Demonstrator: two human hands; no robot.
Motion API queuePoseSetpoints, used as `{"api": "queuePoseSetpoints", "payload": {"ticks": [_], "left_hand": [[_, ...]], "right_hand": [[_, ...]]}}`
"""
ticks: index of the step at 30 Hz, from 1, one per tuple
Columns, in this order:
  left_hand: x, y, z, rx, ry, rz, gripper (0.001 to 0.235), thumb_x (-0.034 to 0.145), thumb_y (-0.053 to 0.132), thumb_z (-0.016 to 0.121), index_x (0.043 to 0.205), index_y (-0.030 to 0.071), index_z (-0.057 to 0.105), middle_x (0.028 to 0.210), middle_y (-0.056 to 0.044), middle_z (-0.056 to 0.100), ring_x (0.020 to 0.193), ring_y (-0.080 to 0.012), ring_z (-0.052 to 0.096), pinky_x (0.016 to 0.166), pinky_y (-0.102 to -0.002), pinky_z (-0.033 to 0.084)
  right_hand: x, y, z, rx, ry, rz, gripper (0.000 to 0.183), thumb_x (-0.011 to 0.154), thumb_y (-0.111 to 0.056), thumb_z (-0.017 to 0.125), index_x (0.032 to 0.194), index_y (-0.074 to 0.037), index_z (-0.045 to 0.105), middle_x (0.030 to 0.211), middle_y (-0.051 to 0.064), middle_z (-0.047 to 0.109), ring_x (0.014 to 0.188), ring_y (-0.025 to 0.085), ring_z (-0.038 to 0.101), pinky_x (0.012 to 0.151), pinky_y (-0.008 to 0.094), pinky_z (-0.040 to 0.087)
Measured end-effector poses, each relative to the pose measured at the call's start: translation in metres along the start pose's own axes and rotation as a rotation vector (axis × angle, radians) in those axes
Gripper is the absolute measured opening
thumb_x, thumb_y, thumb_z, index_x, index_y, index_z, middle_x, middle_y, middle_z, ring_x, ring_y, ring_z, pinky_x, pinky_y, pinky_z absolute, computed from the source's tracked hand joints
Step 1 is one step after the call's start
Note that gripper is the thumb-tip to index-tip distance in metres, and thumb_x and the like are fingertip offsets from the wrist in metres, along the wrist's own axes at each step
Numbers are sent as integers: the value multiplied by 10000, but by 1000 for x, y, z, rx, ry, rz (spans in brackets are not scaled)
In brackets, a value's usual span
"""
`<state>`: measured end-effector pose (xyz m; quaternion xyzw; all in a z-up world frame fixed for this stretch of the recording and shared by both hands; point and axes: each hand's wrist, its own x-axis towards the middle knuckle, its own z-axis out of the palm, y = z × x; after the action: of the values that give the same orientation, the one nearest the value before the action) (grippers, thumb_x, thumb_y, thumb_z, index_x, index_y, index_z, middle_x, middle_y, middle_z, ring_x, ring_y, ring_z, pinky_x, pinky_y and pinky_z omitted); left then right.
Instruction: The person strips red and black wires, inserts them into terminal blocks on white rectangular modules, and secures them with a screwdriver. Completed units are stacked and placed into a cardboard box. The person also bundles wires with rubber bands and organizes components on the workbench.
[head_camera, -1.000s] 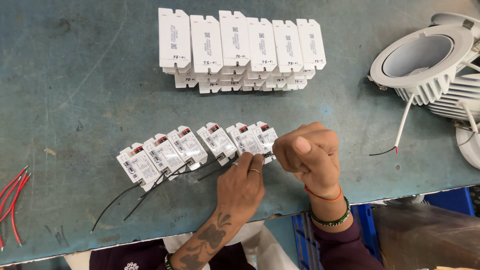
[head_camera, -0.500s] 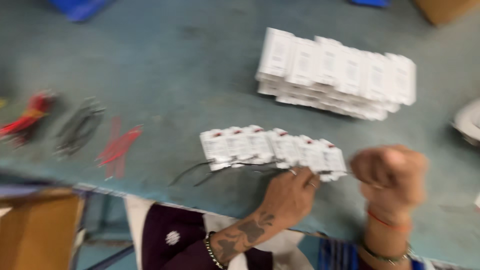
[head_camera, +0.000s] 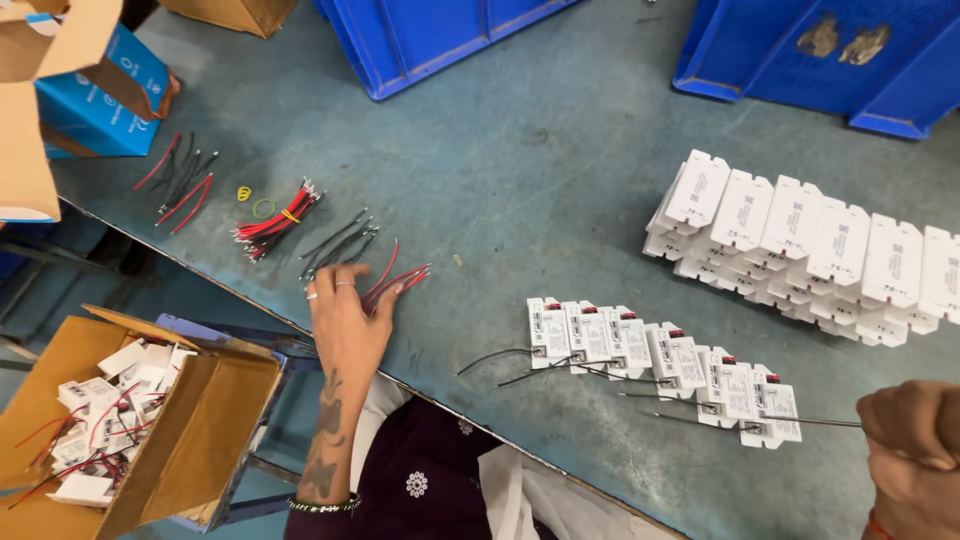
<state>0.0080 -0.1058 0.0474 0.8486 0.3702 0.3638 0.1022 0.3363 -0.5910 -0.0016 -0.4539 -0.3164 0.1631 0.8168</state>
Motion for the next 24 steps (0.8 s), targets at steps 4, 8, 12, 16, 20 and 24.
{"api": "queuePoseSetpoints", "payload": {"ticks": [4, 8, 12, 16, 20, 24], "left_hand": [[-4, -14, 12, 18, -64, 8, 441, 767, 293, 862, 1060, 28, 667, 1089, -163, 592, 1043, -395, 544, 875, -496, 453], [-6, -11, 28, 33, -135, -1, 206, 855, 216, 770, 984, 76, 690, 1050, -110, 606, 1035, -349, 554, 832, -481, 430], [-10, -3, 36, 180, -190, 91, 125, 944, 169, 676, 983, 53, 657, 1036, -121, 582, 1026, -345, 542, 836, -485, 411], [-9, -4, 35, 86, -149, 115, 103, 966, 137, 635, 1001, 42, 616, 1038, -147, 600, 1018, -364, 559, 832, -487, 424], [-2, -10, 26, -254, -195, -101, 101, 1011, 50, 525, 1101, 4, 524, 892, -100, 700, 904, -343, 661, 789, -472, 480], [3, -13, 19, -248, -184, -140, 170, 1033, 77, 537, 1183, -2, 519, 762, -119, 684, 752, -321, 686, 685, -445, 489]], "right_hand": [[1, 15, -29, 196, -55, 25, 325, 661, 7, 660, 612, -172, 393, 505, -59, 428, 454, 76, 328, 502, 270, 252], [2, 16, -36, 235, -32, 27, 311, 752, -47, 650, 650, -157, 378, 533, -38, 422, 456, 86, 334, 534, 285, 253], [3, 7, -20, 128, -36, 14, 347, 642, -15, 686, 636, -178, 380, 546, -60, 407, 469, 70, 317, 551, 279, 242], [0, -6, 6, 112, 85, 10, 319, 764, -112, 641, 614, -168, 365, 533, -39, 382, 478, 77, 295, 568, 283, 228], [0, -16, 17, 142, 177, 30, 411, 929, -231, 576, 596, -144, 351, 515, -6, 365, 478, 97, 278, 556, 289, 228], [9, -16, 12, 84, 87, 19, 397, 930, -246, 572, 615, -149, 351, 530, -11, 366, 489, 106, 275, 533, 278, 236]]}}
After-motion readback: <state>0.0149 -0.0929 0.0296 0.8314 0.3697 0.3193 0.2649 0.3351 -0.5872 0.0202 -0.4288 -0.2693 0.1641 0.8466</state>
